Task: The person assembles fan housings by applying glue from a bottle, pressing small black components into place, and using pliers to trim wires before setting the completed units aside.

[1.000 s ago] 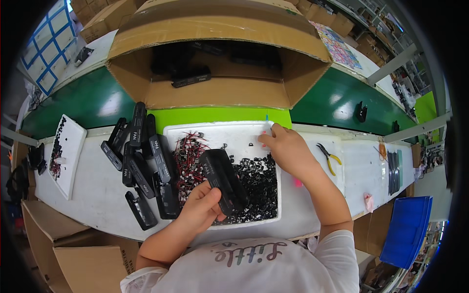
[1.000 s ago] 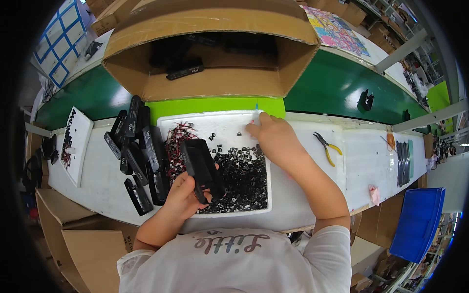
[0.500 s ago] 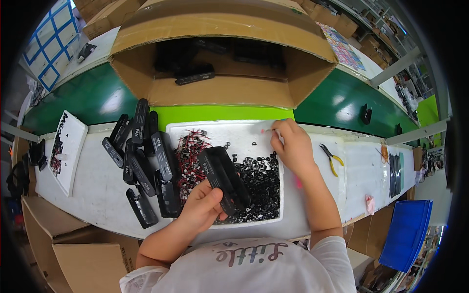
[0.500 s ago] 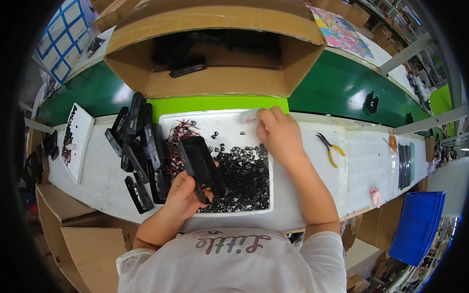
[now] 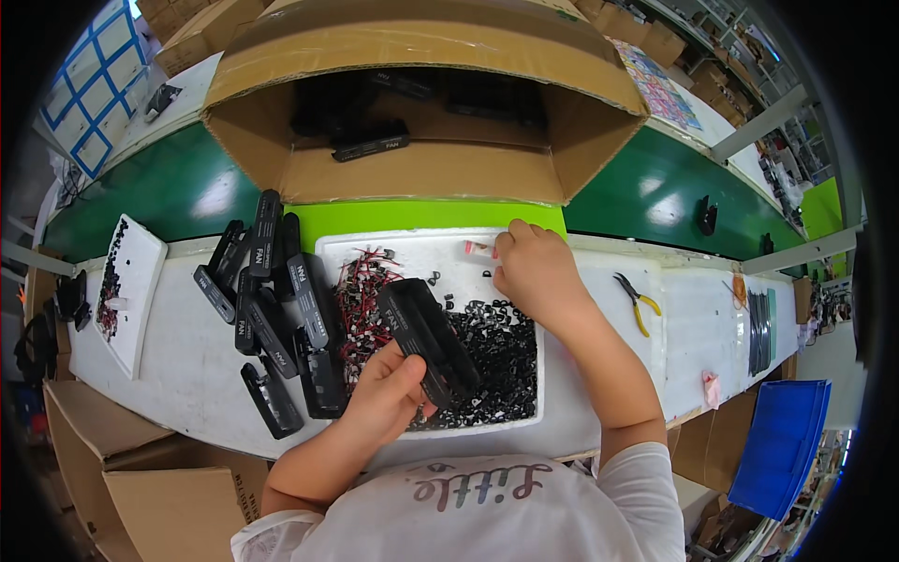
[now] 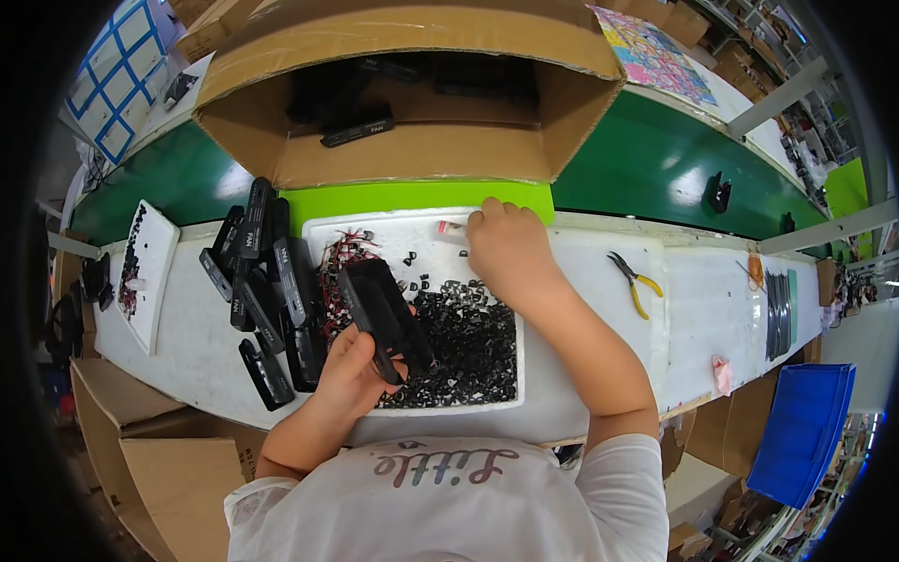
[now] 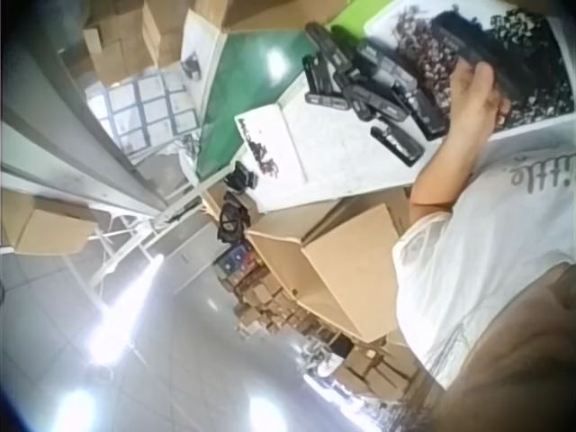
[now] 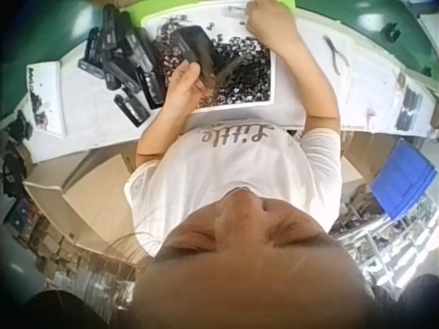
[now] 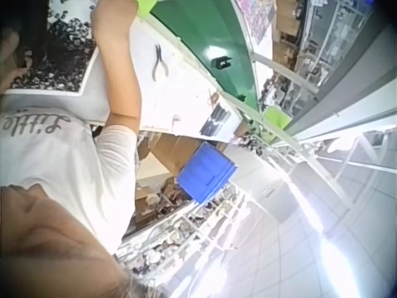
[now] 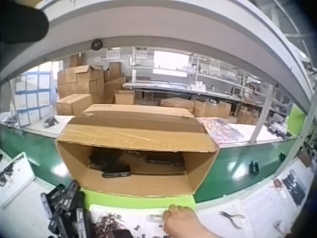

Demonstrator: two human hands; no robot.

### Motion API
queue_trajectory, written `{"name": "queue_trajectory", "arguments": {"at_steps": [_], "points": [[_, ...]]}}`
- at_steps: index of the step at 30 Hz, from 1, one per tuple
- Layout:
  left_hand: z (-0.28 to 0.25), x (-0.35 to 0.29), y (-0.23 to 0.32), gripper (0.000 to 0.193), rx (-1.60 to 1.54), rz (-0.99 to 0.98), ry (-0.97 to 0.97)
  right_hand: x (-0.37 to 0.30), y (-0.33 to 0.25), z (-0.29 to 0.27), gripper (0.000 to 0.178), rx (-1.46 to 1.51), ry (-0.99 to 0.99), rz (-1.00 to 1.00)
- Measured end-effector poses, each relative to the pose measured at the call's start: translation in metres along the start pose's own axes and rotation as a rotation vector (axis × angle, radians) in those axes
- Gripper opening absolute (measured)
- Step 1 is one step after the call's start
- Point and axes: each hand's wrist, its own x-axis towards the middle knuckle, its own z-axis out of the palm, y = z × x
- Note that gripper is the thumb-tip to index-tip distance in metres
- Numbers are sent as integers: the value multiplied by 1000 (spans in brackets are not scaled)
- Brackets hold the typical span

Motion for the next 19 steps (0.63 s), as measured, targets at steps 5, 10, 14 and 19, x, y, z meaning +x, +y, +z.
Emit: {"name": "queue_trajectory", "arguments": {"at_steps": [5, 10, 14, 19], "points": [[-1, -2, 2, 61, -31, 3, -10, 3, -6, -26, 13, 123, 92, 119], [1, -4, 3, 61, -19, -25, 18, -13, -9, -39, 14, 1191, 33, 501], [3, -3, 3, 60, -3, -33, 46, -28, -14, -49, 22, 1470, 94, 452], [-3, -3, -1, 61, -4, -50, 21, -47, -19, -54, 23, 1758, -25, 358]]}}
